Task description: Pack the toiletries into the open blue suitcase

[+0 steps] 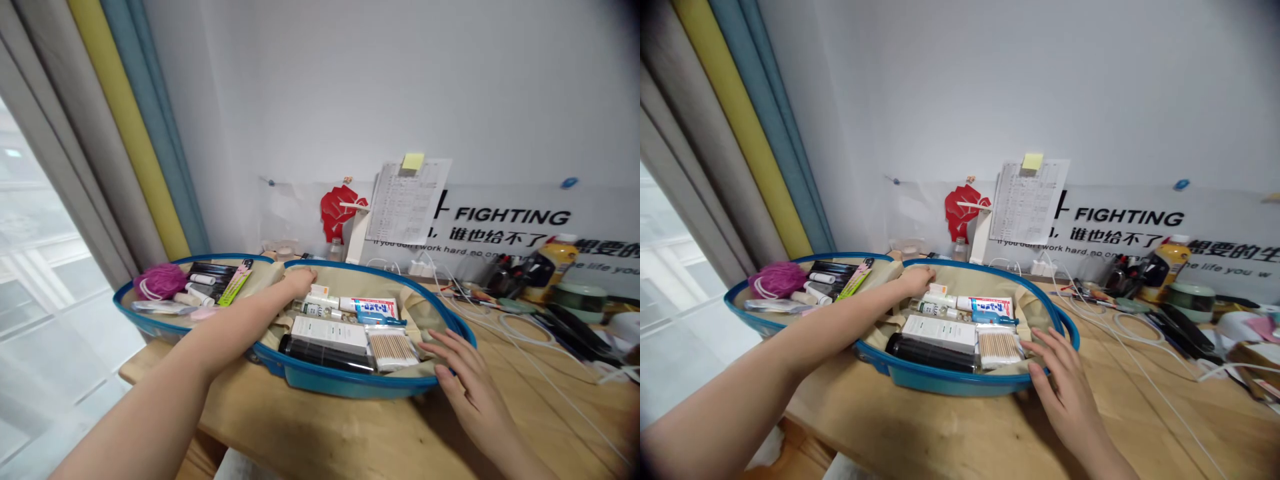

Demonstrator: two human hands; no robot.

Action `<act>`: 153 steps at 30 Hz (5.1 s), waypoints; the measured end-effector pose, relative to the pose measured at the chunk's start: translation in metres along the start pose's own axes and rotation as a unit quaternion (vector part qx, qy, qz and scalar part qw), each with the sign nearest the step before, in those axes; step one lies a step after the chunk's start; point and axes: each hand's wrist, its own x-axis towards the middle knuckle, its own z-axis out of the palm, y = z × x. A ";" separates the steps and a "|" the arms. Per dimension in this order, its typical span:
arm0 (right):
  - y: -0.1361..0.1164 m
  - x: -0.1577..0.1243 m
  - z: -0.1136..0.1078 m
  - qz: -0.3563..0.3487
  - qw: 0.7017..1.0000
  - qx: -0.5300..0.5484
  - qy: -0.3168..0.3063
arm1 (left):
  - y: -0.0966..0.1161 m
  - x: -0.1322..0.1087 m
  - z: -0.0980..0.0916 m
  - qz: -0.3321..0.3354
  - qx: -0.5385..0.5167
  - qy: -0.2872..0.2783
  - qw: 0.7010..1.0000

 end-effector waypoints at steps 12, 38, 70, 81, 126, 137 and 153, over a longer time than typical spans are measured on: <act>0.008 -0.002 0.004 0.002 1.000 -0.001 -0.003 | -0.005 -0.017 -0.030 -0.034 0.001 0.074 0.997; 0.009 0.001 0.003 -0.042 0.999 -0.018 0.007 | -0.237 -0.182 0.010 -0.145 0.101 -0.129 0.976; 0.007 0.003 0.003 -0.057 0.998 -0.028 0.020 | -0.144 -0.142 -0.059 -0.144 -0.118 0.225 0.956; 0.009 0.000 0.006 -0.048 0.998 -0.023 0.025 | -0.010 -0.067 -0.043 0.089 -0.127 -0.101 0.983; 0.009 0.000 0.007 -0.020 1.000 -0.007 0.017 | -0.036 -0.057 -0.043 0.040 -0.141 0.008 0.989; 0.010 0.000 0.006 -0.009 1.000 -0.008 0.004 | -0.209 -0.160 -0.017 -0.163 0.043 -0.056 0.984; 0.009 0.000 0.008 -0.017 1.000 -0.014 0.022 | -0.218 -0.158 0.011 -0.111 0.112 -0.121 0.980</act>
